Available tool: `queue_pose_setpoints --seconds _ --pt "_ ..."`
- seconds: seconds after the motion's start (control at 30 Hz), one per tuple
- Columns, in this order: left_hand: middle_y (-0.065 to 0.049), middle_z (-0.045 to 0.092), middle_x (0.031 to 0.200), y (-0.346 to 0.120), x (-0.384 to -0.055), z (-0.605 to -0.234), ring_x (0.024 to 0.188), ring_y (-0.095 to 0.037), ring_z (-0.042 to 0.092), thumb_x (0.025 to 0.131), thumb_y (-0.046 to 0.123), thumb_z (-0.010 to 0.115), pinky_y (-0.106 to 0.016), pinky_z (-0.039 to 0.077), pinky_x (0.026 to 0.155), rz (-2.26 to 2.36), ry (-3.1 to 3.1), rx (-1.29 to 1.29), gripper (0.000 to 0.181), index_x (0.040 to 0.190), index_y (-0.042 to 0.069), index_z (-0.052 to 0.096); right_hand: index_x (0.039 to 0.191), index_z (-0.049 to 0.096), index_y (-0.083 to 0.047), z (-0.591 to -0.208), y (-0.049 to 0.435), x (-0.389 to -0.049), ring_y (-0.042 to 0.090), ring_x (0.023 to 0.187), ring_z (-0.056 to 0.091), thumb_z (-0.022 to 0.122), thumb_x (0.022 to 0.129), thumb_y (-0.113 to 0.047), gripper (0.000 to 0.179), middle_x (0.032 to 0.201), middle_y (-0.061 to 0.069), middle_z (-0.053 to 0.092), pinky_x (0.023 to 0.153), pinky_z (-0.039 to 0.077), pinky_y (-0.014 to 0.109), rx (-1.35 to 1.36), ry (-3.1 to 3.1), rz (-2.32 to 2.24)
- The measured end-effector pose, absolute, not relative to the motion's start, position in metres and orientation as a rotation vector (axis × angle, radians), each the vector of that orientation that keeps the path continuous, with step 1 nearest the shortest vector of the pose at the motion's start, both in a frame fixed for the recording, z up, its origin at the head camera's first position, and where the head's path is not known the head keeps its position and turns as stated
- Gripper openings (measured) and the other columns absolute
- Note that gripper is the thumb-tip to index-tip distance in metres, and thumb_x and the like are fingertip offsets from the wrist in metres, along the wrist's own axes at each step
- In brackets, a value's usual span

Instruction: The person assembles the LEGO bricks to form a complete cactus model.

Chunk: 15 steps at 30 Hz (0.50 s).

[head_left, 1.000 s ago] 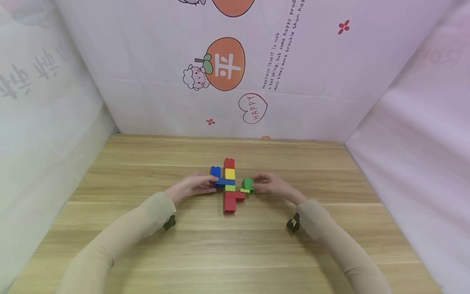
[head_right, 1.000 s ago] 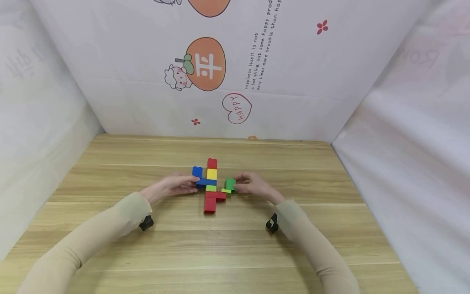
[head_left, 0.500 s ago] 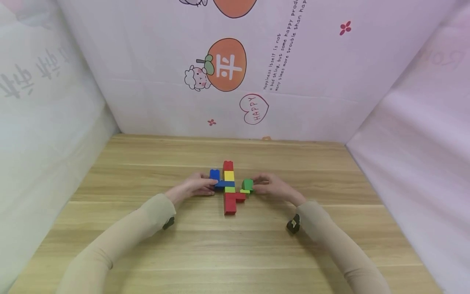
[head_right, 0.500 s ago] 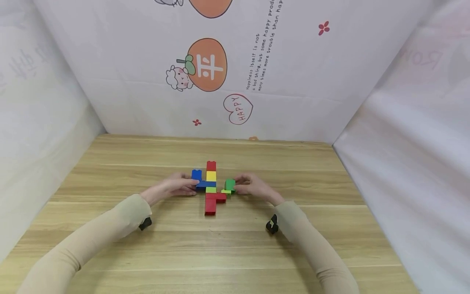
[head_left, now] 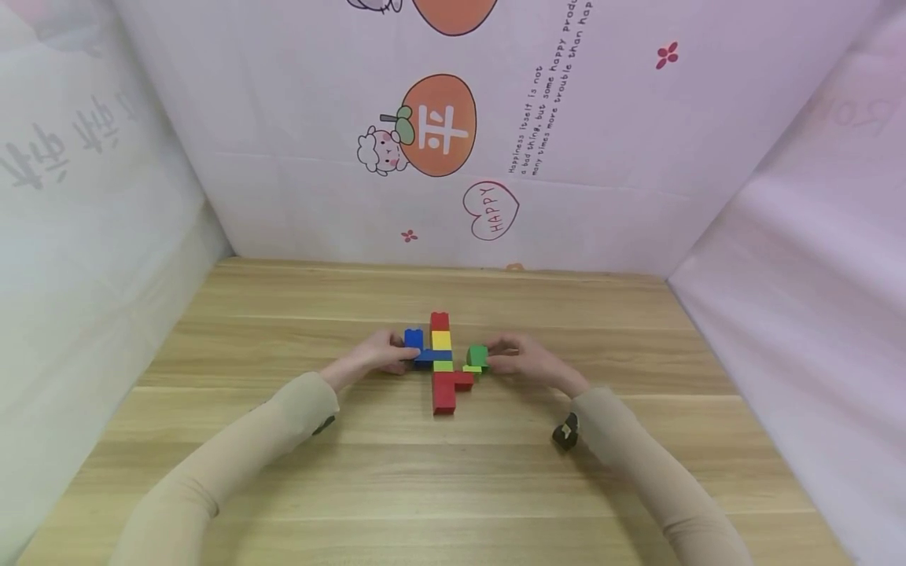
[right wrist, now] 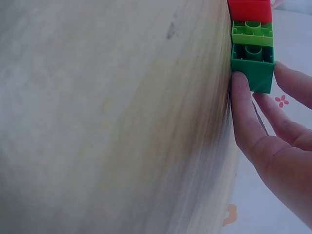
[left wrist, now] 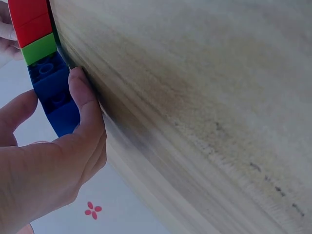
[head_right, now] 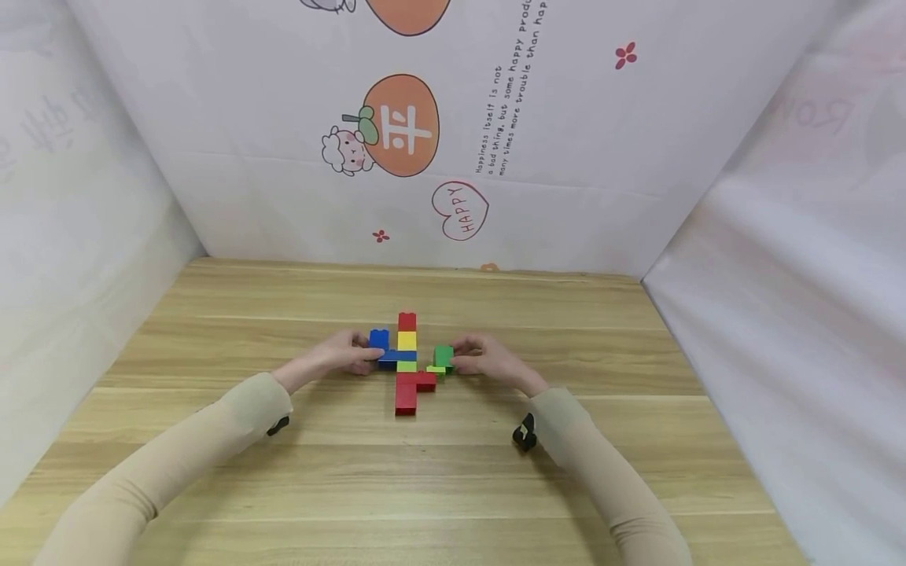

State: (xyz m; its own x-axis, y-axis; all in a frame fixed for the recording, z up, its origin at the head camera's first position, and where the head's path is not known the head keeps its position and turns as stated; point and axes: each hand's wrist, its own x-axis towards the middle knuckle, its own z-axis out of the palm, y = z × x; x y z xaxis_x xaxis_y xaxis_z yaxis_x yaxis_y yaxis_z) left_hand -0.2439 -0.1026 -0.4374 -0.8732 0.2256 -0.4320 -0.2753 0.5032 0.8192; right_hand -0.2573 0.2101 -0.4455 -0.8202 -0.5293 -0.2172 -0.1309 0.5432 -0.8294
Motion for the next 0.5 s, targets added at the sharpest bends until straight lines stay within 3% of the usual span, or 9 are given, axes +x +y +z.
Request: queue_pose_setpoints --seconds 0.5 --pt "-0.019 0.069 0.106 -0.1025 -0.2459 -0.4365 0.072 -0.012 0.070 0.095 0.029 0.066 -0.027 0.061 0.074 1.246 2.342 -0.013 0.045 0.121 -0.006 0.055 0.131 0.058 -0.006 -0.4459 0.2100 -0.2576 0.033 0.125 0.055 0.063 0.097 -0.022 0.038 0.134 0.017 0.059 0.100 0.052 0.041 -0.556 2.345 -1.184"
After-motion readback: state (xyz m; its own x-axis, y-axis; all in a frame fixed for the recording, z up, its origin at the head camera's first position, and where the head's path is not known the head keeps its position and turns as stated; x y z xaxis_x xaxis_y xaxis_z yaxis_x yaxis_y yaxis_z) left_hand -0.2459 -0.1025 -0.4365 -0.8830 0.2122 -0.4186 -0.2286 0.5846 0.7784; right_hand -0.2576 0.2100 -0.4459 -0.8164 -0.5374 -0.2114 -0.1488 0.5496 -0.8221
